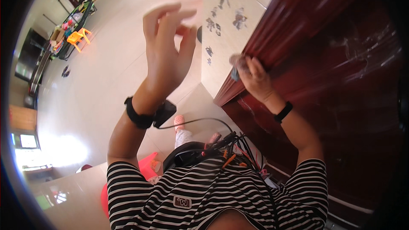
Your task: The person wipes a wall and a door with a cloth, then moves to the entrance and wipes a metal security gate. The person uses a cloth to clean the surfaces.
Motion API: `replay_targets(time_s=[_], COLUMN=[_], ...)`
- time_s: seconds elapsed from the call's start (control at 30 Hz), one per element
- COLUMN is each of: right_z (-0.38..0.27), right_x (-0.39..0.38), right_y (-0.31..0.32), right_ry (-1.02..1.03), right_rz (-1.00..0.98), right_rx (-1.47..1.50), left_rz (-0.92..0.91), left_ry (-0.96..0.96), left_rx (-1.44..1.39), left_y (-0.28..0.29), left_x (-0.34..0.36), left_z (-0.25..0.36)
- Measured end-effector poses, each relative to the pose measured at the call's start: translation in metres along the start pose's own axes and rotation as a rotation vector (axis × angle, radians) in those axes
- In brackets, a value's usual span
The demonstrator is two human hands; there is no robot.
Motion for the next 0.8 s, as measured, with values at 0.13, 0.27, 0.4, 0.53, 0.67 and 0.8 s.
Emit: replay_targets(time_s=[0.13, 0.27, 0.4, 0.53, 0.67, 0.8], right_z=[-0.044, -0.056, -0.028, 0.026, 0.027, 0.008], right_x=[-0.059, -0.036, 0.096, 0.221, 0.272, 0.233], right_y=[-0.060, -0.080, -0.024, 0.039, 0.019, -0.078], right_ry=[0.343, 0.303, -0.014, -0.362, -0.319, -0.269], right_rz=[-0.211, -0.536, -0.157, 0.181, 0.217, -0.119], right_rx=[-0.330, -0.174, -0.279, -0.472, -0.566, -0.022], left_rz=[-0.057, -0.079, -0.078, -0.083, -0.109, -0.136], left_ry=[0.167, 0.275, 0.327, 0.330, 0.411, 0.465], left_rx=[-0.019, -0.033, -0.035, -0.076, -0.118, -0.124], left_y=[0.030, 0.049, 0.066, 0.076, 0.081, 0.103], left_x=[-0.046, -0.074, -0.084, -0.088, -0.099, -0.114], left_z=[-0.024, -0.053, -0.086, -0.119, -0.151, -0.184])
Point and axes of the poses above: each hand's wrist, its own x-axis towards the middle knuckle, its own y-axis out of the back of the hand, z = x × y, the point moved 6 cm from there along x, towards the middle knuckle, and after that the axes turned 6 degrees about -y, right-handed, at the moved point
